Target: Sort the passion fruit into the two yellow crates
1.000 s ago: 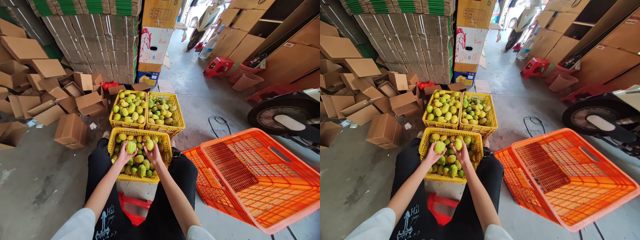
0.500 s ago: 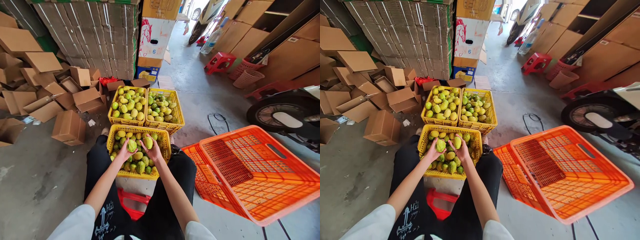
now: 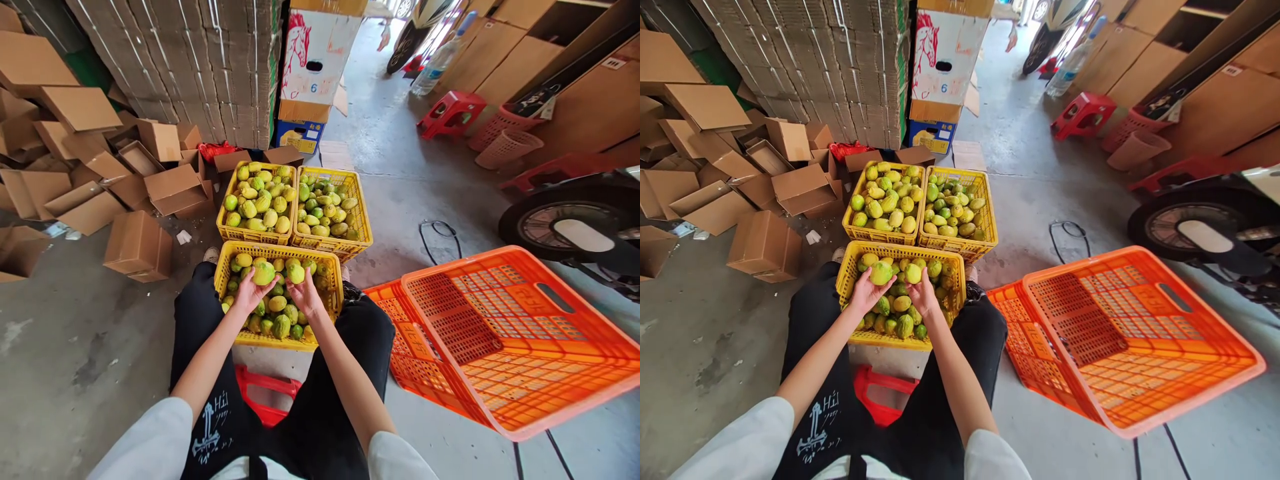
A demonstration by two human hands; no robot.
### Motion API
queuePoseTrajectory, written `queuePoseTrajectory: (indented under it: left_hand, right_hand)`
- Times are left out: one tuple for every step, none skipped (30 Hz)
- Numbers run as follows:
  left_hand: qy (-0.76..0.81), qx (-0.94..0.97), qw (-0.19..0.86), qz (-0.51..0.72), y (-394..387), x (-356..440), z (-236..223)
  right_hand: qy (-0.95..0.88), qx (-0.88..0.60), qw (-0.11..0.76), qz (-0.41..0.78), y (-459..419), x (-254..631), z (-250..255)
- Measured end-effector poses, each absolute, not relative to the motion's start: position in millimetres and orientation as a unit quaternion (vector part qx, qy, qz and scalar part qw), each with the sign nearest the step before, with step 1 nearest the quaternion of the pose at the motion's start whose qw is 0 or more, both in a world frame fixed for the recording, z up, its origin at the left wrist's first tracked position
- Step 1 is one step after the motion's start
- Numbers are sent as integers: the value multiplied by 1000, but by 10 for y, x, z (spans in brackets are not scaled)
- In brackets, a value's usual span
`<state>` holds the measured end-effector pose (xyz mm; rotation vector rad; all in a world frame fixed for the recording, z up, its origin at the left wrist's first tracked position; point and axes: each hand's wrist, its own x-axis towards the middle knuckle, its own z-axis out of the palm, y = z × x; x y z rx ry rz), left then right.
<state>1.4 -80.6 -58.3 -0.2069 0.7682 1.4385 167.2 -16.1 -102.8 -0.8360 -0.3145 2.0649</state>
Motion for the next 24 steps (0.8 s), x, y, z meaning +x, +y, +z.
queuePoseTrajectory:
  left_hand:
    - [352, -92, 677, 640, -804, 17, -586]
    - [359, -91, 674, 639, -803, 20, -589]
    - [364, -90, 672, 639, -802, 24, -593]
    - [367, -88, 671, 639, -801, 27, -598]
    - [368, -88, 669, 640, -799, 31, -603]
    - [369, -90, 664, 644, -797, 35, -610]
    - [371, -94, 657, 649, -794, 38, -617]
    - [372, -98, 651, 654, -791, 40, -624]
    - [375, -102, 646, 658, -788, 42, -631]
    - [378, -105, 641, 660, -786, 42, -637]
    - [381, -105, 638, 661, -784, 41, -642]
    - [382, -102, 638, 661, -784, 39, -643]
    - [380, -97, 641, 660, -786, 36, -642]
    - [373, -92, 643, 662, -789, 32, -636]
    - [363, -88, 649, 663, -793, 29, -627]
    - [350, -86, 656, 663, -798, 25, -615]
    - [338, -88, 663, 663, -803, 23, -600]
    - [327, -92, 669, 661, -808, 23, -583]
    - [318, -96, 675, 658, -813, 24, -565]
    - [311, -98, 681, 656, -816, 26, -545]
    - [306, -98, 685, 654, -819, 28, -526]
    - [300, -95, 689, 653, -822, 30, -507]
    - [294, -91, 692, 653, -824, 31, -490]
    - [290, -86, 695, 653, -825, 31, -475]
  right_hand:
    - [-126, -338, 434, 825, -168, 1668, -1035]
    - [-127, -336, 438, 824, -176, 1664, -1037]
    - [-131, -332, 441, 824, -187, 1662, -1033]
    - [-137, -325, 443, 824, -198, 1661, -1023]
    - [-146, -318, 443, 826, -210, 1660, -1008]
    - [-155, -310, 440, 828, -221, 1659, -988]
    - [-166, -303, 434, 832, -230, 1658, -964]
    - [-177, -297, 427, 836, -239, 1656, -940]
    - [-187, -291, 419, 839, -246, 1654, -916]
    - [-195, -286, 414, 842, -252, 1651, -896]
    - [-201, -283, 412, 842, -257, 1649, -881]
    - [-206, -282, 413, 841, -261, 1647, -875]
    - [-207, -285, 415, 839, -265, 1646, -877]
    - [-205, -291, 417, 836, -267, 1644, -888]
    - [-201, -299, 418, 834, -267, 1643, -907]
    - [-196, -309, 418, 832, -264, 1641, -932]
    - [-190, -318, 417, 830, -259, 1639, -961]
    - [-185, -327, 416, 828, -251, 1638, -991]
    - [-181, -334, 416, 826, -241, 1638, -1020]
    - [-178, -338, 419, 823, -231, 1638, -1043]
    - [-176, -340, 425, 821, -221, 1640, -1060]
    - [-175, -339, 431, 818, -213, 1641, -1068]
    - [-174, -337, 437, 816, -207, 1642, -1065]
    - [-173, -335, 442, 814, -205, 1641, -1050]
